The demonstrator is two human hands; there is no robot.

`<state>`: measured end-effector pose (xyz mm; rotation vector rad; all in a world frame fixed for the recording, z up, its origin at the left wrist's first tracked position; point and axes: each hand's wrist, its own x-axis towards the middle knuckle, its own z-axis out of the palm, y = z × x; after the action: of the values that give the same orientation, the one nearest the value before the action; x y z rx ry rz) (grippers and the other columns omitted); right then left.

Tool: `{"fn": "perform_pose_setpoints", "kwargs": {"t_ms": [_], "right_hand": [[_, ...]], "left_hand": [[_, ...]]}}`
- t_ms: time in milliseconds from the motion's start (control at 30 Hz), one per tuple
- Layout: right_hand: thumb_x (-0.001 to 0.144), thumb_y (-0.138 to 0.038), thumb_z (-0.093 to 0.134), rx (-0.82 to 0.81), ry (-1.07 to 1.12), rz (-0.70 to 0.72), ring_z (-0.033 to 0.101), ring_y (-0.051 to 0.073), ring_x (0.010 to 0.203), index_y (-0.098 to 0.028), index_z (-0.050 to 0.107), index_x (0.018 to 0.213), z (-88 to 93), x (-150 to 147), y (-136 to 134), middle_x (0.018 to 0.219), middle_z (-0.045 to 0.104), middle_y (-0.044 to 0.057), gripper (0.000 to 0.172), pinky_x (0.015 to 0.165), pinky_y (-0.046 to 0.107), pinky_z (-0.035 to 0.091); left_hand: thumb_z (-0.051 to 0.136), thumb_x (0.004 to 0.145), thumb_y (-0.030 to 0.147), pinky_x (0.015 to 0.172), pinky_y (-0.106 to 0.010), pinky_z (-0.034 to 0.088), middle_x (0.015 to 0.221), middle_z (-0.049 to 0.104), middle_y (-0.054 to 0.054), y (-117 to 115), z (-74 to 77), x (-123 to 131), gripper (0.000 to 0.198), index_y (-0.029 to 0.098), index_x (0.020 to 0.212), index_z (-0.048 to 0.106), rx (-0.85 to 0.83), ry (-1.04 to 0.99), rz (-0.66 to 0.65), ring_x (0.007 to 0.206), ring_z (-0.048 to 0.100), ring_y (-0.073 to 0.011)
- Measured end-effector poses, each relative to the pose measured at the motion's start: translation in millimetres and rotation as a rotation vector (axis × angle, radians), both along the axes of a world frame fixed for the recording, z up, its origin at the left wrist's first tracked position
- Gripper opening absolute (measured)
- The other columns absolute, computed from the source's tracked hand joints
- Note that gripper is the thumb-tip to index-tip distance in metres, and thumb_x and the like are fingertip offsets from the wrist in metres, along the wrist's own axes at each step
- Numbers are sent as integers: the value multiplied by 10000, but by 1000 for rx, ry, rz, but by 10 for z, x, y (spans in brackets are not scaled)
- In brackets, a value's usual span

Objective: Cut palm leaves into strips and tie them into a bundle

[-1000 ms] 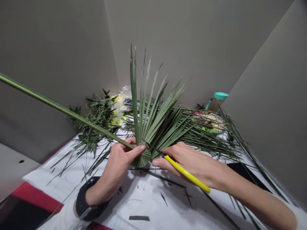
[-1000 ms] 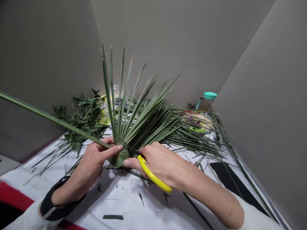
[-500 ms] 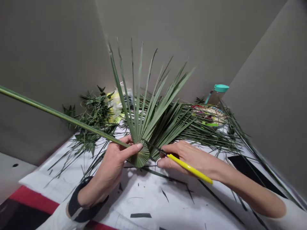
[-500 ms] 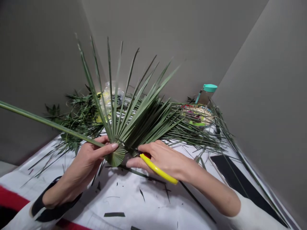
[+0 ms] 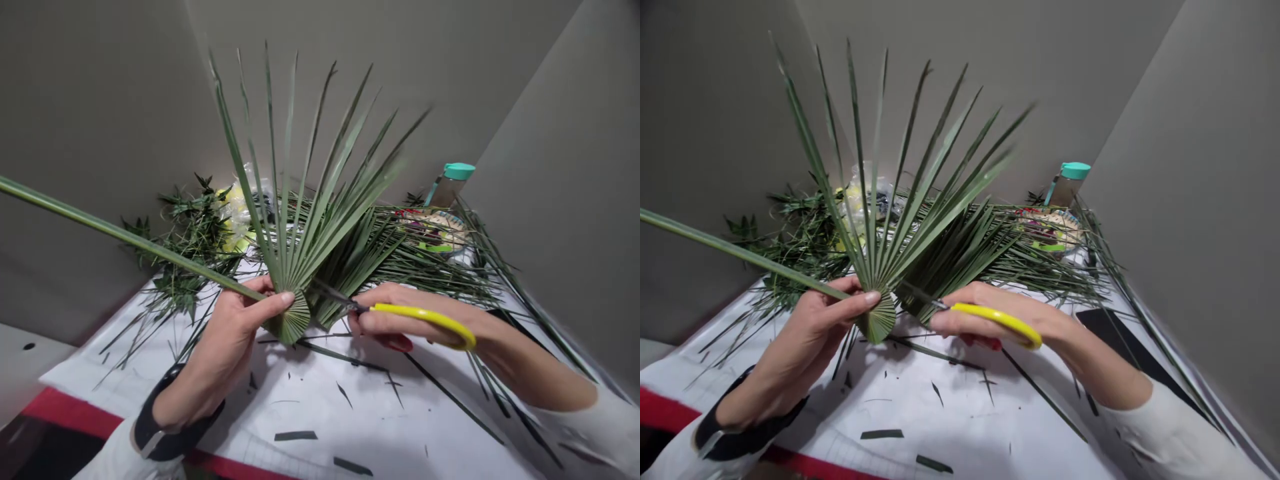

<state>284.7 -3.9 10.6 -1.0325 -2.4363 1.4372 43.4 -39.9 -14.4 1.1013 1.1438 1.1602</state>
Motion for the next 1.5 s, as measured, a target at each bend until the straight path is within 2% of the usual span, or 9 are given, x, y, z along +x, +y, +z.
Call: {"fn": "perform_pose_setpoints", "kwargs": {"t_ms": [67,167,267,400,600,833,933,1333,1500], "right_hand": [[950,-593,380,14,15,-42,425,121,529,-207,506,722,25,40,10,595,464,-27,466,516,266,332],[928,-630,413,214,-31,-81,394,119,566,-205,495,694,65,54,-24,613,442,-35,492,525,261,304],[907,-665,432,310,-82,-98,369,114,581,-197,505,684,74,63,-94,633,441,-40,523,522,260,276],[887,-634,524,327,-134,-107,352,104,555,-199,501,680,14,53,-188,605,436,-57,483,507,253,260],[847,-643,586,377,-148,-115,337,100,512,-205,458,637,-53,-126,-232,537,409,-70,502,503,256,230],[848,-655,579,357,-63,-125,359,100,535,-188,675,856,-55,-285,-202,583,485,-65,477,524,240,258],[846,-638,595,365,-7,-128,360,98,546,-178,707,929,-76,-322,-175,593,475,-68,481,526,233,265],[900,-556,579,371,125,-60,419,95,603,-178,614,814,-276,-405,-83,660,508,-59,389,562,220,288],[924,-540,552,377,157,-34,368,83,577,-157,568,755,-308,-466,-50,632,466,-60,419,536,214,274]], "left_hand": [[724,784,266,729,-254,457,803,679,-6,-11,26,4,98,179,822,702,17,1,16,744,580,-159],[721,797,272,760,-265,462,808,673,-4,-21,52,28,104,182,846,698,49,-1,10,757,578,-161],[724,798,272,755,-259,457,817,674,-10,-18,55,40,109,176,842,698,32,0,32,792,587,-169],[726,803,260,733,-232,457,812,683,6,-26,55,14,73,193,824,703,-13,-36,12,804,600,-160],[754,790,224,638,-170,443,688,628,62,-94,51,-33,85,223,729,695,-30,-88,-43,680,575,-100],[758,794,297,647,-180,446,725,674,49,-126,26,-47,124,229,702,710,27,81,-22,691,573,-109],[732,815,302,665,-195,444,740,676,37,-121,29,-65,111,230,731,729,33,71,-46,713,570,-122],[699,816,284,585,-214,381,605,567,37,-117,5,-53,228,187,612,674,-21,-36,-51,589,451,-103],[735,768,283,575,-212,376,597,544,40,-85,12,-53,223,171,594,652,-62,-52,-28,586,438,-99]]}}
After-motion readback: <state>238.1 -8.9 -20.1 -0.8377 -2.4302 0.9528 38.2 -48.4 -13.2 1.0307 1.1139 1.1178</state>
